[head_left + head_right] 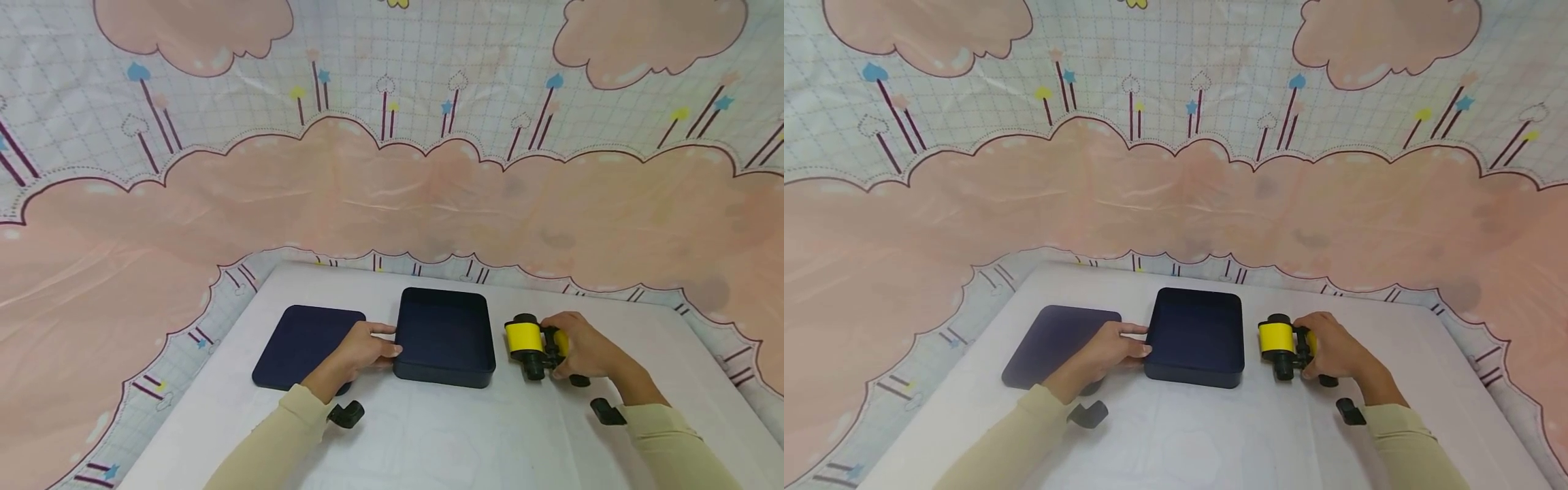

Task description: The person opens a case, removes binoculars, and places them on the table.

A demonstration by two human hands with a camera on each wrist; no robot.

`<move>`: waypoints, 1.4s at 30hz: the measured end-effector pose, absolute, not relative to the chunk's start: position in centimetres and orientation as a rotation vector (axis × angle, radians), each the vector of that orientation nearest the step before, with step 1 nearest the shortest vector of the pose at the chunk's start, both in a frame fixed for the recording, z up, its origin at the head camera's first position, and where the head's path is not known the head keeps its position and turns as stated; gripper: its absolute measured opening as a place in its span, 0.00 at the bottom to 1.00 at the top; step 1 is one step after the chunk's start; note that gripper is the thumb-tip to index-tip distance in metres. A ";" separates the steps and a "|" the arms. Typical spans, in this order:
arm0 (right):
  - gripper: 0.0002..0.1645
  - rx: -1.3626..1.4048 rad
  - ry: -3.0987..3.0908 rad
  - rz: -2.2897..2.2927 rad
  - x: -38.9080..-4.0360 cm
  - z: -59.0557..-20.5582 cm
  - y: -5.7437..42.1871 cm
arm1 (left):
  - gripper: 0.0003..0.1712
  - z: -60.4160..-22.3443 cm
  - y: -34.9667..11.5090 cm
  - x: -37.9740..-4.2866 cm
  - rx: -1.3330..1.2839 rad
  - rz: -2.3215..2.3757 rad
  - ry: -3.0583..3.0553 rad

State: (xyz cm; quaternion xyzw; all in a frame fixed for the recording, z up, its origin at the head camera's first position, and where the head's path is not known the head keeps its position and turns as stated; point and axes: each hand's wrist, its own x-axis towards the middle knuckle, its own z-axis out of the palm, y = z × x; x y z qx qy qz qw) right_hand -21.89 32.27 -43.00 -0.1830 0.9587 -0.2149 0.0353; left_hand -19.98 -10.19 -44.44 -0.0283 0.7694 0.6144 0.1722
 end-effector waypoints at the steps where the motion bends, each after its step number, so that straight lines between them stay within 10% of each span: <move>1: 0.54 -0.560 2.947 -0.661 -21.9 -43.1 32.2 | 0.31 -44.4 -10.2 -20.0 -0.090 1.737 2.191; 42: 0.56 -0.480 2.888 -0.707 -22.7 -43.8 32.8 | 0.31 -44.1 -10.1 -20.0 -0.094 1.714 2.207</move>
